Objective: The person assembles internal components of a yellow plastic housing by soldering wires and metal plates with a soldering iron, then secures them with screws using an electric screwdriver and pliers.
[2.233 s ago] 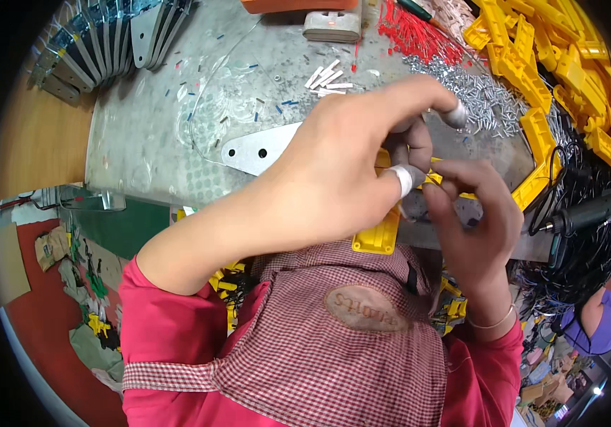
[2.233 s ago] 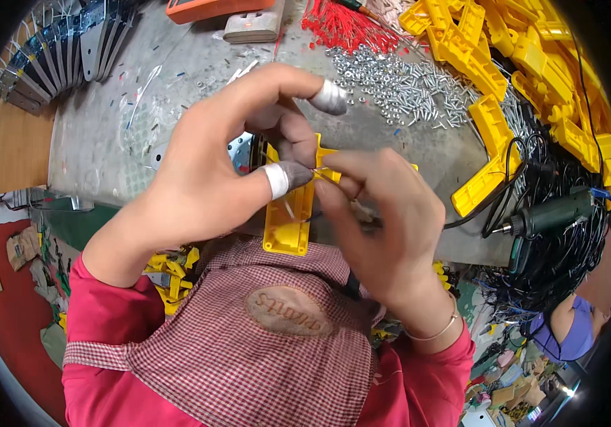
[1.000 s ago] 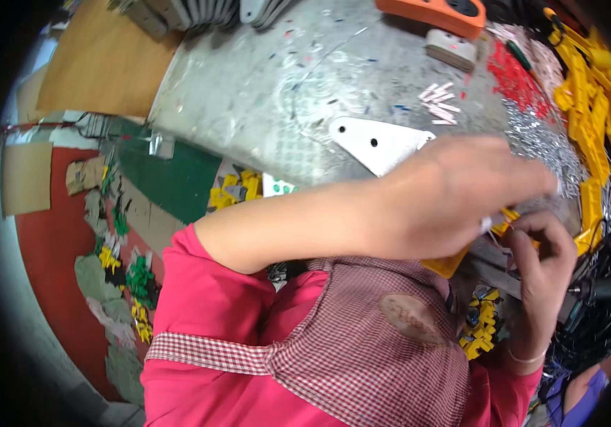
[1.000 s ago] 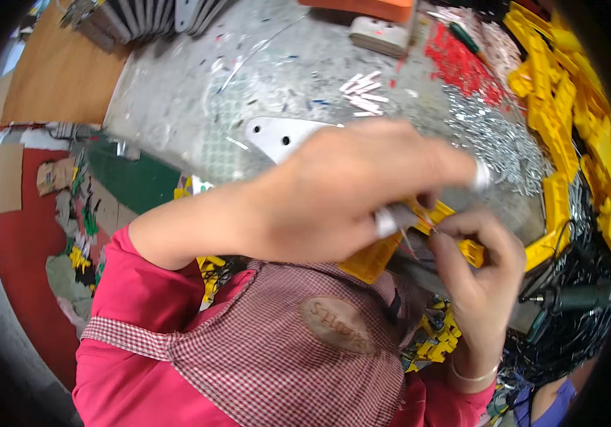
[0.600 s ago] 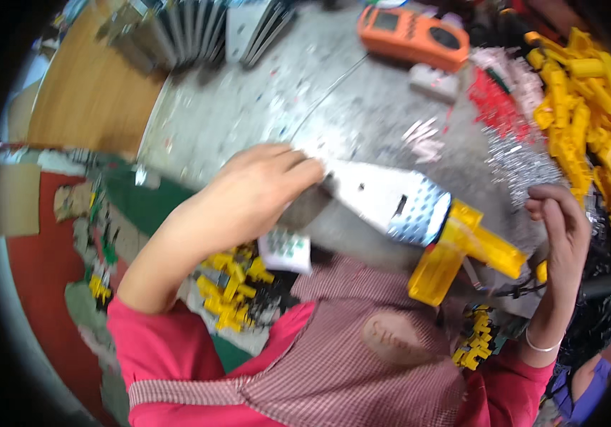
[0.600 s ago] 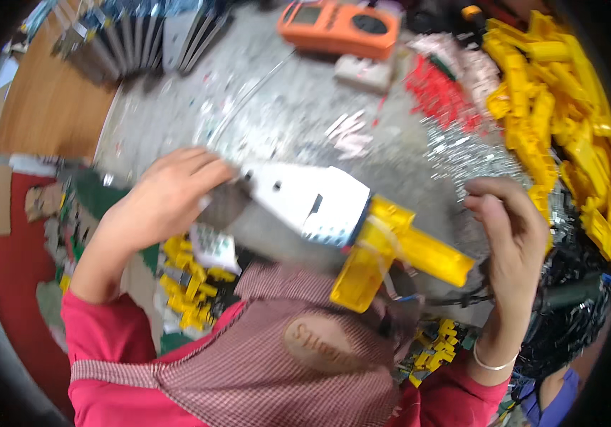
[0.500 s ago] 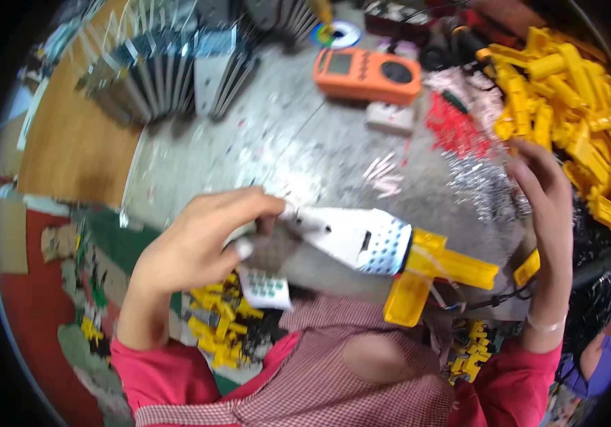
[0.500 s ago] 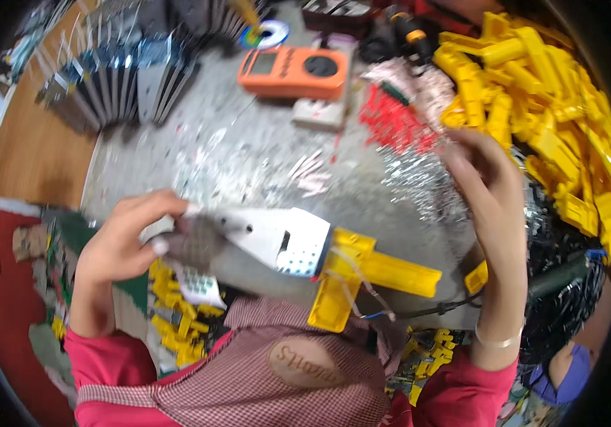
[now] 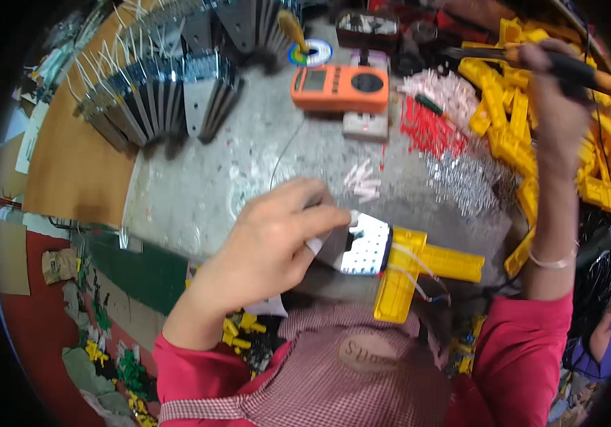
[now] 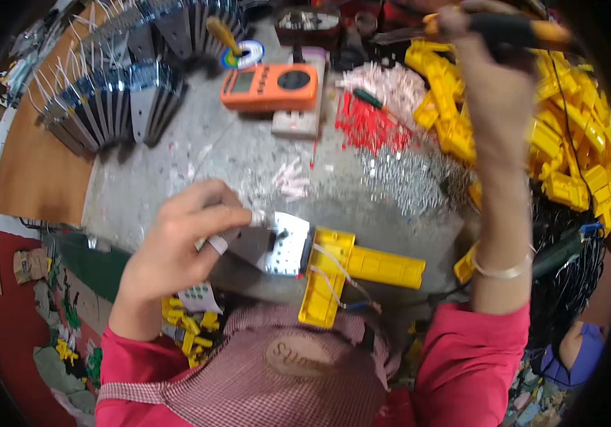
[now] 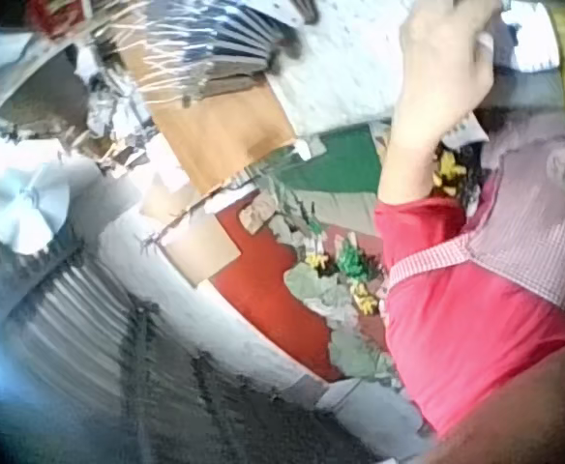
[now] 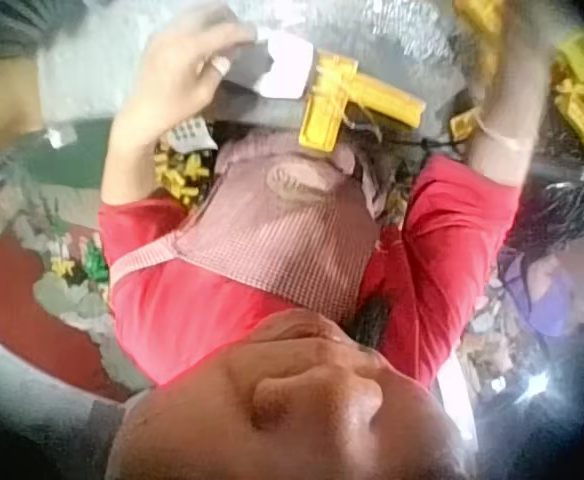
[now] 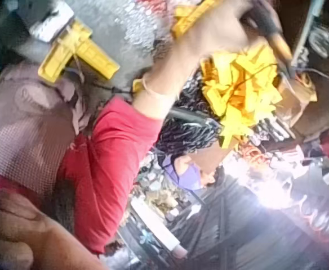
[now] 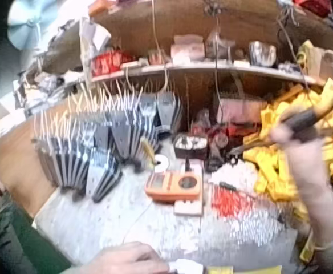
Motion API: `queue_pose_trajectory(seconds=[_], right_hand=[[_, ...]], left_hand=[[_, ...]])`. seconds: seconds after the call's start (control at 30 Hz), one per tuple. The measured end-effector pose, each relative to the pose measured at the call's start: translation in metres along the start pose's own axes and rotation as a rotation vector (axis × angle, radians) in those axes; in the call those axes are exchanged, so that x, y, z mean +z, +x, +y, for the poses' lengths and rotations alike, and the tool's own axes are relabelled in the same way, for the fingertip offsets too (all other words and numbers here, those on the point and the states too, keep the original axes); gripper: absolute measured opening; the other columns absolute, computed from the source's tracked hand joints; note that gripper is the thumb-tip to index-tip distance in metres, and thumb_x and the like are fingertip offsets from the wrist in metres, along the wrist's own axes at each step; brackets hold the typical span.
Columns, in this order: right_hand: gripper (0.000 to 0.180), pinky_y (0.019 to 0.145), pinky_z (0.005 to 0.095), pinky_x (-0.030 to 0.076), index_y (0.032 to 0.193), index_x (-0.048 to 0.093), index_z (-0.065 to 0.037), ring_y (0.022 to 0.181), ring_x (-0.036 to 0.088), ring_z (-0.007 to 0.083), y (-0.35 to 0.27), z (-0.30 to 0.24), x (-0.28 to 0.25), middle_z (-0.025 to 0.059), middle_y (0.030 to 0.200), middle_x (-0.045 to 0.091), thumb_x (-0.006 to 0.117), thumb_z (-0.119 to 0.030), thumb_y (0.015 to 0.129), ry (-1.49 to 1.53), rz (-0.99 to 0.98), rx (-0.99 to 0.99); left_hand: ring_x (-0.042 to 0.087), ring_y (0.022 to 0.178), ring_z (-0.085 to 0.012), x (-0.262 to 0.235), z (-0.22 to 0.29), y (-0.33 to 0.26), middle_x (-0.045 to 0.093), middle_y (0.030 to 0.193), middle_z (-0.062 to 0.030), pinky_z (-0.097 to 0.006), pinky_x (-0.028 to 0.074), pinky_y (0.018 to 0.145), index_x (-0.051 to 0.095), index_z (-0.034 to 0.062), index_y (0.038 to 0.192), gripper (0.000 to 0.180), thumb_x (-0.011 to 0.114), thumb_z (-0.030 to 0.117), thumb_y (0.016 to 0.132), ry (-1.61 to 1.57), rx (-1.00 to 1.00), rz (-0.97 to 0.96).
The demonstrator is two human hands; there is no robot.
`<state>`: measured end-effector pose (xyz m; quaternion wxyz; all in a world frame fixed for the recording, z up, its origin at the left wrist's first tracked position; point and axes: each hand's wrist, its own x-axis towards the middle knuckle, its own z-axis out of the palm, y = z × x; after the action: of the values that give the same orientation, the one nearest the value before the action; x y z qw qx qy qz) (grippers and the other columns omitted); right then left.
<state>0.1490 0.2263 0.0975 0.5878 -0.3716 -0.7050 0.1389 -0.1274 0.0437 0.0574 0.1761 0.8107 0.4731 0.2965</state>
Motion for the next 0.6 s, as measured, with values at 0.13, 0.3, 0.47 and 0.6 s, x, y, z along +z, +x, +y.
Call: queue_pose_trajectory(seconds=[0.13, 0.3, 0.47, 0.6], right_hand=[[0.033, 0.093, 0.0250, 0.046, 0.123, 0.060, -0.003, 0.108, 0.062, 0.0168, -0.041, -0.031, -0.090, 0.0091, 0.117, 0.066, 0.052, 0.004, 0.092, -0.401, -0.200, -0.316], [0.028, 0.054, 0.0127, 0.036, 0.114, 0.051, 0.007, 0.059, 0.046, 0.0041, -0.089, -0.054, -0.121, 0.0140, 0.103, 0.057, 0.044, -0.017, 0.100, 0.689, -0.298, 0.421], [0.024, 0.049, 0.0135, 0.031, 0.101, 0.055, 0.002, 0.052, 0.037, 0.0019, -0.116, -0.055, -0.119, 0.0067, 0.100, 0.056, 0.048, -0.020, 0.098, 0.523, -0.070, 0.525], [0.027, 0.047, 0.0144, 0.030, 0.107, 0.052, 0.002, 0.049, 0.036, 0.0019, -0.123, -0.061, -0.105, 0.0119, 0.087, 0.059, 0.047, -0.024, 0.099, 0.416, 0.046, 0.587]], left_hand=[[0.060, 0.070, -0.0262, 0.009, 0.011, 0.015, 0.063, 0.079, -0.0111, -0.032, 0.047, 0.061, 0.069, 0.0010, 0.095, 0.038, 0.058, -0.011, 0.060, -0.221, 0.179, 0.048], [0.059, 0.067, -0.0233, 0.033, 0.031, 0.027, 0.063, 0.071, -0.0091, -0.032, 0.047, 0.059, 0.070, 0.0017, 0.098, 0.042, 0.061, -0.013, 0.060, -0.255, 0.200, 0.039], [0.063, 0.073, -0.0214, 0.042, 0.032, 0.032, 0.066, 0.076, -0.0076, -0.032, 0.049, 0.062, 0.070, 0.0024, 0.099, 0.046, 0.065, -0.016, 0.057, -0.138, 0.225, 0.096], [0.064, 0.075, -0.0230, 0.042, 0.036, 0.030, 0.066, 0.079, -0.0082, -0.032, 0.050, 0.066, 0.068, 0.0016, 0.097, 0.045, 0.061, -0.017, 0.057, -0.113, 0.210, 0.051]])
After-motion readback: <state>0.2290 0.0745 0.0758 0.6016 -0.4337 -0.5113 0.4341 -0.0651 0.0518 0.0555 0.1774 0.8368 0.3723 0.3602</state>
